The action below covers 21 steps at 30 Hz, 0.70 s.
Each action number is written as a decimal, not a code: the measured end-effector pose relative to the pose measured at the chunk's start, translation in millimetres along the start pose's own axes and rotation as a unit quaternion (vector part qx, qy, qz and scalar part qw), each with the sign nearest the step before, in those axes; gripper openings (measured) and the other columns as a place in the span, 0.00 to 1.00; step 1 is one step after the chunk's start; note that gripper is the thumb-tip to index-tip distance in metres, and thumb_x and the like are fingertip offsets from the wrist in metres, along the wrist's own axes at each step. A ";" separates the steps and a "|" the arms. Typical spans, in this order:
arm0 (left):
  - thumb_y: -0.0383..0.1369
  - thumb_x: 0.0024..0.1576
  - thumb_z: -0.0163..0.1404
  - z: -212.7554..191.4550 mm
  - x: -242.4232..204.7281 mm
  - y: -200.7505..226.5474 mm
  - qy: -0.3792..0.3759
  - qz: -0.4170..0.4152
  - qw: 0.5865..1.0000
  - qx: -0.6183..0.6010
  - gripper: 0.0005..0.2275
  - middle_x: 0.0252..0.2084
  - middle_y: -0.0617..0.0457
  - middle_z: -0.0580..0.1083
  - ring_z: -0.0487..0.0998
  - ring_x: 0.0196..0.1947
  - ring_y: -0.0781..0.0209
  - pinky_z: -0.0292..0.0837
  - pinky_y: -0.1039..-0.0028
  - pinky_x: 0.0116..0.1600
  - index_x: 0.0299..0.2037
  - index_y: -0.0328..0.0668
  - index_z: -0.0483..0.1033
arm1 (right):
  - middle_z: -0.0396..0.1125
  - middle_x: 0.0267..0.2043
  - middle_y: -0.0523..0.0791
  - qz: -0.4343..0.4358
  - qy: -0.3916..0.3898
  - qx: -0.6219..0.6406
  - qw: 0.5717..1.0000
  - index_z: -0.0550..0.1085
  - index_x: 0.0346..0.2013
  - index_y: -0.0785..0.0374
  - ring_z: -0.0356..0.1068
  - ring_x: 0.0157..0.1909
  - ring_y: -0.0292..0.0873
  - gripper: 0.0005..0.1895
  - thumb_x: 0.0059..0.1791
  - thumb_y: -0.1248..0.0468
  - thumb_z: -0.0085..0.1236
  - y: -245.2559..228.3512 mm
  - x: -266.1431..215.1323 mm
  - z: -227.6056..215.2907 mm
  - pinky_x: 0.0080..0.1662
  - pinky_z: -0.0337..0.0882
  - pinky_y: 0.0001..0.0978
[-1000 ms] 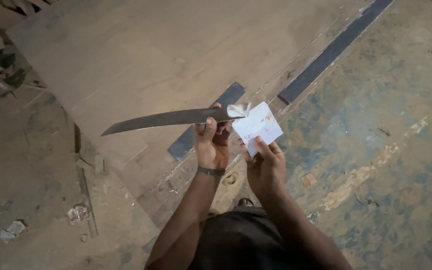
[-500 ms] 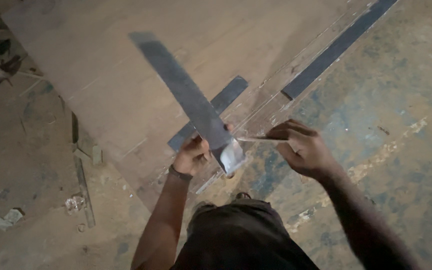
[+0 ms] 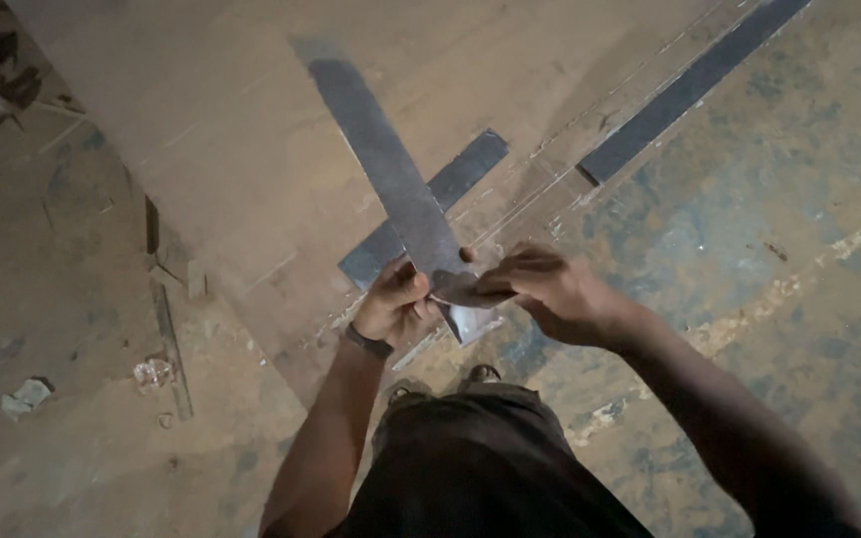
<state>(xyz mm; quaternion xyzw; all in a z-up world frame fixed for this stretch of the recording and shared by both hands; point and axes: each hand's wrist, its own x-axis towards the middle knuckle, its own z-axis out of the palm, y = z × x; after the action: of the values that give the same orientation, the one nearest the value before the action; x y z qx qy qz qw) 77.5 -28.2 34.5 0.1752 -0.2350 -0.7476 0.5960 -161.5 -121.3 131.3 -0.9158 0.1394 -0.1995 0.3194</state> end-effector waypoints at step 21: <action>0.34 0.65 0.60 -25.6 -14.8 -25.3 0.028 0.070 0.993 -0.088 0.24 0.63 0.34 0.73 0.79 0.48 0.55 0.78 0.73 0.47 0.67 0.26 0.67 | 0.75 0.49 0.51 -0.065 0.020 0.365 0.929 0.76 0.47 0.63 0.77 0.52 0.47 0.06 0.57 0.67 0.53 26.8 -54.7 2.9 0.54 0.81 0.38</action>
<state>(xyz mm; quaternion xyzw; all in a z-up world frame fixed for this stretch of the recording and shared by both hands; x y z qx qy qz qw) 74.2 -12.9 -1.1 0.1259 -0.1634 -0.7164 0.6665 -211.7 -119.1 96.9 -0.7391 0.0036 -0.2748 0.6150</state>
